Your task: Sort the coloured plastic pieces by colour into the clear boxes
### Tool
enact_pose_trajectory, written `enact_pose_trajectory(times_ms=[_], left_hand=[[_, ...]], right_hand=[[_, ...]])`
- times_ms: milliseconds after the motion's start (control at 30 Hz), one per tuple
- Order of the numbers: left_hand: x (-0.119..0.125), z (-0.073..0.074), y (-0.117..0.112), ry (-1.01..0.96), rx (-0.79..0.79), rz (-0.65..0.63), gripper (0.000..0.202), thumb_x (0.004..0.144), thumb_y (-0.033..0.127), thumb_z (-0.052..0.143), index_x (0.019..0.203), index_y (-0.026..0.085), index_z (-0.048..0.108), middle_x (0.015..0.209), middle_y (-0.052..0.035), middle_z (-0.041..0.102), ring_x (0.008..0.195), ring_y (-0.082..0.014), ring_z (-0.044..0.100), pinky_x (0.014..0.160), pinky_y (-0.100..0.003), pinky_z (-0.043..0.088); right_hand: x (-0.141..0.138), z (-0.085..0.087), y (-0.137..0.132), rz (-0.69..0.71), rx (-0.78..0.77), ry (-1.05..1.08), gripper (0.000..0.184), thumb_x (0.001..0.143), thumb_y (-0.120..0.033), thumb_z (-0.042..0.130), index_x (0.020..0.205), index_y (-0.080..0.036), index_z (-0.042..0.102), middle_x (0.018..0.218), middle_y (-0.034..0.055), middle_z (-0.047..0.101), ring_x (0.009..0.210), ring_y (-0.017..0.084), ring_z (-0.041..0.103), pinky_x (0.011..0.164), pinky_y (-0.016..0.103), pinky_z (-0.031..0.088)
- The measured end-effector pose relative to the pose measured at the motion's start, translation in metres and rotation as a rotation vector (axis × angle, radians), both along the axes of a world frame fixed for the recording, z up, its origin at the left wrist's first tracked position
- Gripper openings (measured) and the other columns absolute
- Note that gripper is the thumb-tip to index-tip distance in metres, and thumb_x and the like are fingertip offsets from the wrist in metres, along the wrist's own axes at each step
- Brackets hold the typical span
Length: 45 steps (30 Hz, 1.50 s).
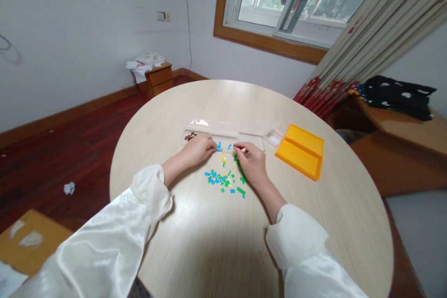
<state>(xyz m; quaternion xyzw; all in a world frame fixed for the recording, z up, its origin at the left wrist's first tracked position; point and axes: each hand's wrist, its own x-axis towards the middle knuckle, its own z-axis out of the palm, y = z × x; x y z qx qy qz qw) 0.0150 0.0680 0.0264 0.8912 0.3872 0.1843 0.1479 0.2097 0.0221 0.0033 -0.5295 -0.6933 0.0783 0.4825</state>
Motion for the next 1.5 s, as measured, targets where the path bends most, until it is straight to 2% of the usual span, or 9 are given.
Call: enact_pose_trajectory(times_ms=[367,567,733,833,967,1133,1333,1500], left_hand=[[0.001,0.005,-0.005,0.02,-0.03,0.004,0.016,0.082,0.017,0.054,0.084,0.015,0.07,0.087,-0.0082,0.068,0.081,-0.0181,0.059,0.074,-0.028,0.042],[0.001,0.004,-0.006,-0.035,-0.029,0.014,0.016,0.084,0.022,0.055,0.085,0.014,0.068,0.088,-0.0093,0.067,0.084,-0.0191,0.059,0.078,-0.031,0.044],[0.001,0.002,-0.006,-0.11,0.004,-0.014,0.016,0.084,0.021,0.053,0.082,0.014,0.067,0.084,-0.0076,0.065,0.081,-0.0171,0.058,0.077,-0.03,0.043],[0.002,0.002,-0.009,-0.164,0.007,-0.089,0.016,0.084,0.021,0.053,0.08,0.014,0.067,0.08,-0.0061,0.065,0.078,-0.0153,0.057,0.074,-0.028,0.042],[0.004,0.006,-0.013,-0.234,-0.106,-0.198,0.015,0.081,0.021,0.056,0.076,0.013,0.067,0.072,-0.0036,0.065,0.068,-0.0115,0.055,0.066,-0.023,0.04],[0.003,0.006,-0.013,-0.315,-0.276,-0.197,0.014,0.078,0.02,0.058,0.073,0.011,0.068,0.065,-0.0021,0.063,0.059,-0.0089,0.05,0.058,-0.021,0.037],[0.002,0.0,-0.01,-0.339,-0.358,-0.184,0.016,0.077,0.022,0.057,0.07,0.01,0.066,0.058,0.0004,0.057,0.054,-0.007,0.044,0.052,-0.02,0.034],[0.001,0.004,-0.011,-0.319,-0.394,-0.169,0.018,0.076,0.022,0.056,0.07,0.009,0.066,0.057,0.0005,0.056,0.054,-0.007,0.043,0.052,-0.019,0.033]], right_hand=[[0.001,0.0,0.002,-0.03,0.047,0.026,0.016,0.081,-0.021,0.053,0.082,-0.02,0.069,0.082,0.0059,0.072,0.079,0.019,0.065,0.071,0.034,0.052],[0.002,-0.002,0.004,-0.015,0.06,0.012,0.02,0.083,-0.02,0.051,0.091,-0.02,0.069,0.093,0.0086,0.071,0.089,0.021,0.065,0.081,0.038,0.052],[0.0,0.004,-0.006,0.07,0.077,-0.032,0.016,0.083,-0.017,0.051,0.085,-0.02,0.067,0.082,0.0072,0.069,0.08,0.02,0.062,0.074,0.036,0.051],[0.0,0.009,-0.02,0.151,0.059,-0.098,0.014,0.081,-0.015,0.051,0.081,-0.021,0.065,0.078,0.0055,0.066,0.078,0.019,0.059,0.073,0.035,0.048],[0.004,0.013,-0.041,0.28,-0.013,-0.214,0.015,0.078,-0.011,0.052,0.077,-0.021,0.063,0.077,0.0045,0.063,0.08,0.019,0.056,0.074,0.035,0.044],[0.003,0.016,-0.054,0.382,-0.117,-0.353,0.014,0.078,-0.01,0.052,0.078,-0.019,0.063,0.083,0.0049,0.063,0.083,0.019,0.054,0.075,0.036,0.039],[0.0,0.017,-0.054,0.388,-0.151,-0.392,0.016,0.08,-0.011,0.051,0.083,-0.019,0.065,0.085,0.006,0.065,0.085,0.019,0.055,0.076,0.036,0.038],[0.001,0.014,-0.052,0.354,-0.155,-0.392,0.013,0.083,-0.016,0.053,0.084,-0.019,0.065,0.085,0.0062,0.065,0.085,0.02,0.056,0.076,0.036,0.037]])
